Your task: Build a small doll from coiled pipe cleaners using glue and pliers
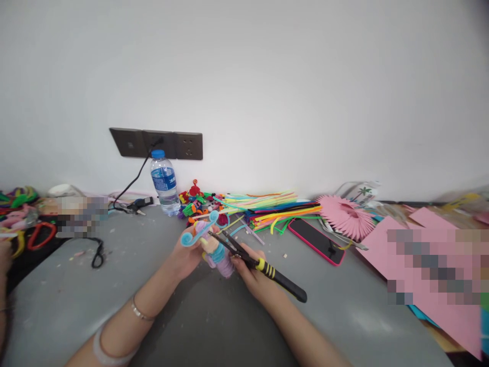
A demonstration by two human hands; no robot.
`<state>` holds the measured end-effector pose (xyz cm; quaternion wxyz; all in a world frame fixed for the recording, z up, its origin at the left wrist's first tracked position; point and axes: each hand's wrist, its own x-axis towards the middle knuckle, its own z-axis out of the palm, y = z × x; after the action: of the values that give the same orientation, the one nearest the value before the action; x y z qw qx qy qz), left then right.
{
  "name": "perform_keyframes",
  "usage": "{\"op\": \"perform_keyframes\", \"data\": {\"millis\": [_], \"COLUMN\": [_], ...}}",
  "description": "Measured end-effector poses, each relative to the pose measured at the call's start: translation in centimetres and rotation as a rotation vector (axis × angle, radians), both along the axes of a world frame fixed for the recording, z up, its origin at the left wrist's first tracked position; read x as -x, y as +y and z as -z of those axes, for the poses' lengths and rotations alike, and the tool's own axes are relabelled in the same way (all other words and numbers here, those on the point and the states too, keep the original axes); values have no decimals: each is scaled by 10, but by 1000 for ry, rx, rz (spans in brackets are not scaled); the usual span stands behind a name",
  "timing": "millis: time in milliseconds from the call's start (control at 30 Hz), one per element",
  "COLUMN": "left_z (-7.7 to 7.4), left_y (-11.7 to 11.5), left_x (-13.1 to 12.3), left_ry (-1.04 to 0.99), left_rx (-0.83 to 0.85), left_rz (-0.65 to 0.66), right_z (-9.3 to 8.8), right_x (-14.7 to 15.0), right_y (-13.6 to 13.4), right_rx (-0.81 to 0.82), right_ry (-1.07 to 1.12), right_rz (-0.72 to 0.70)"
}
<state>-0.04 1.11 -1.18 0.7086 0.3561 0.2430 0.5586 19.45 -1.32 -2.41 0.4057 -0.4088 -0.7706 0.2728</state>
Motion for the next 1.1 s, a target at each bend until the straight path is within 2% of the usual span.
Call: {"op": "perform_keyframes", "data": {"millis": [1100], "left_z": [4], "left_y": [1], "left_x": [1], "left_ry": [6], "left_rx": [6], "left_rz": [-10], "right_z": [0], "right_x": [0], "right_y": [-1], "right_rx": [8], "right_ry": [3], "right_rz": [5]}}
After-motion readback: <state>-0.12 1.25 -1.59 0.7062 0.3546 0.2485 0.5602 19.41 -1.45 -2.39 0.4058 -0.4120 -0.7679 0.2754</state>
